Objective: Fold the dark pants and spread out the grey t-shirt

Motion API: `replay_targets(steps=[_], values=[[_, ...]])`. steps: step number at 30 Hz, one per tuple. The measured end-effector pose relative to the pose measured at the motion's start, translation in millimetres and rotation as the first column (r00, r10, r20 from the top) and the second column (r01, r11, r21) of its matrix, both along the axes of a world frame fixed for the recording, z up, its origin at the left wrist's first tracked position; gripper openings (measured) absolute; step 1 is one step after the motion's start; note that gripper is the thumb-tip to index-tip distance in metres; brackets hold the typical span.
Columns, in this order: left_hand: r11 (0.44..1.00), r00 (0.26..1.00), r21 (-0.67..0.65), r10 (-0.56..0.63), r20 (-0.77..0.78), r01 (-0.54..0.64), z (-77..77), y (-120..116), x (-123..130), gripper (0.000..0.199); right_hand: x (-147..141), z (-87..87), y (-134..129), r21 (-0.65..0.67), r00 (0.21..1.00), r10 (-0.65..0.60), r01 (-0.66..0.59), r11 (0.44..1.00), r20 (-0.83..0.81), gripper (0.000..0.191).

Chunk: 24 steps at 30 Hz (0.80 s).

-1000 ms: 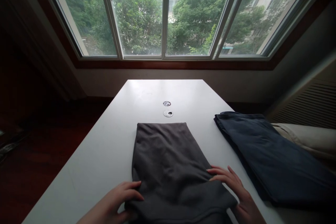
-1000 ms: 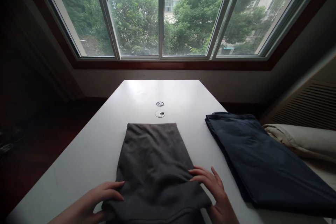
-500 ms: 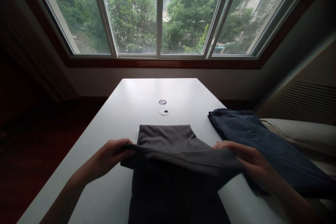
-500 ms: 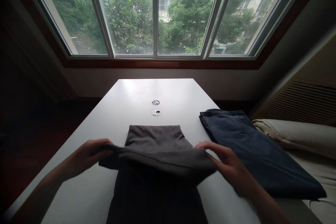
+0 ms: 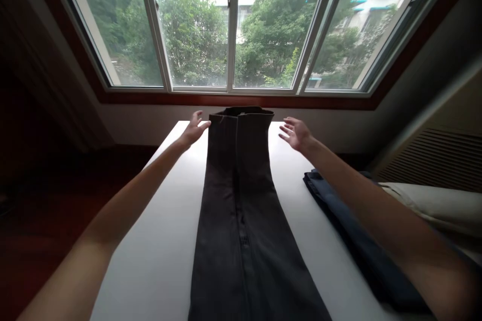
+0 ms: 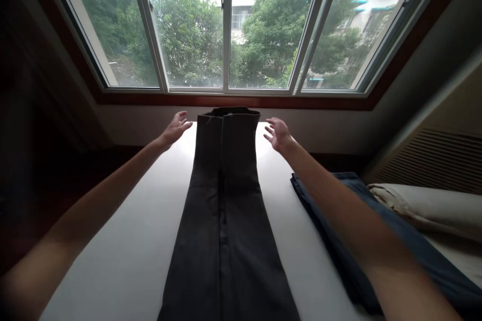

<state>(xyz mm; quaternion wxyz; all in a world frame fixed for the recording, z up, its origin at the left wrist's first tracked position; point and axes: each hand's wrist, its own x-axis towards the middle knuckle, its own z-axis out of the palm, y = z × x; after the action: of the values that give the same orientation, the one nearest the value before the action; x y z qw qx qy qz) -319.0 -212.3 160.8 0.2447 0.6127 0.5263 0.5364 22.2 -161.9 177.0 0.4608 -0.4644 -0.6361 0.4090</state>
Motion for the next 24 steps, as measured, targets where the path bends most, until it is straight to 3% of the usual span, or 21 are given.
replay_targets(steps=[3,5,8,11,13,18,21,24], values=[[0.999,0.984,0.025,-0.036,-0.176,0.041,-38.4,-23,13,0.053,3,-36.1,-24,-0.028,1.0,0.008,-0.008,1.0,-0.006,0.056],[0.996,0.93,0.026,-0.071,-0.359,0.086,-70.1,-59,21,0.048,12,-69.9,-56,-0.016,0.999,0.027,-0.027,1.0,0.046,0.054],[0.973,0.837,-0.147,-0.23,-0.497,0.18,-109.8,-121,38,0.039,28,-116.7,-115,-0.003,0.954,0.173,-0.177,0.984,0.244,0.041],[0.937,0.777,-0.269,-0.337,-0.531,0.223,-130.8,-164,58,0.03,35,-147.3,-173,-0.041,0.888,0.265,-0.269,0.962,0.377,0.036],[0.93,0.762,-0.289,-0.355,-0.542,0.228,-136.2,-175,71,0.025,31,-159.8,-206,-0.073,0.867,0.274,-0.268,0.961,0.417,0.037],[0.942,0.689,-0.261,-0.331,-0.645,0.209,-143.6,-158,87,0.019,10,-179.7,-267,-0.065,0.824,0.207,-0.204,0.977,0.527,0.041],[0.959,0.633,-0.213,-0.284,-0.72,0.188,-152.1,-126,89,0.022,3,-190.9,-290,-0.059,0.796,0.261,-0.274,0.96,0.546,0.041],[0.976,0.571,-0.203,-0.21,-0.794,0.078,-160.2,-85,92,0.029,4,-204.1,-302,-0.057,0.785,0.269,-0.286,0.956,0.559,0.04]])
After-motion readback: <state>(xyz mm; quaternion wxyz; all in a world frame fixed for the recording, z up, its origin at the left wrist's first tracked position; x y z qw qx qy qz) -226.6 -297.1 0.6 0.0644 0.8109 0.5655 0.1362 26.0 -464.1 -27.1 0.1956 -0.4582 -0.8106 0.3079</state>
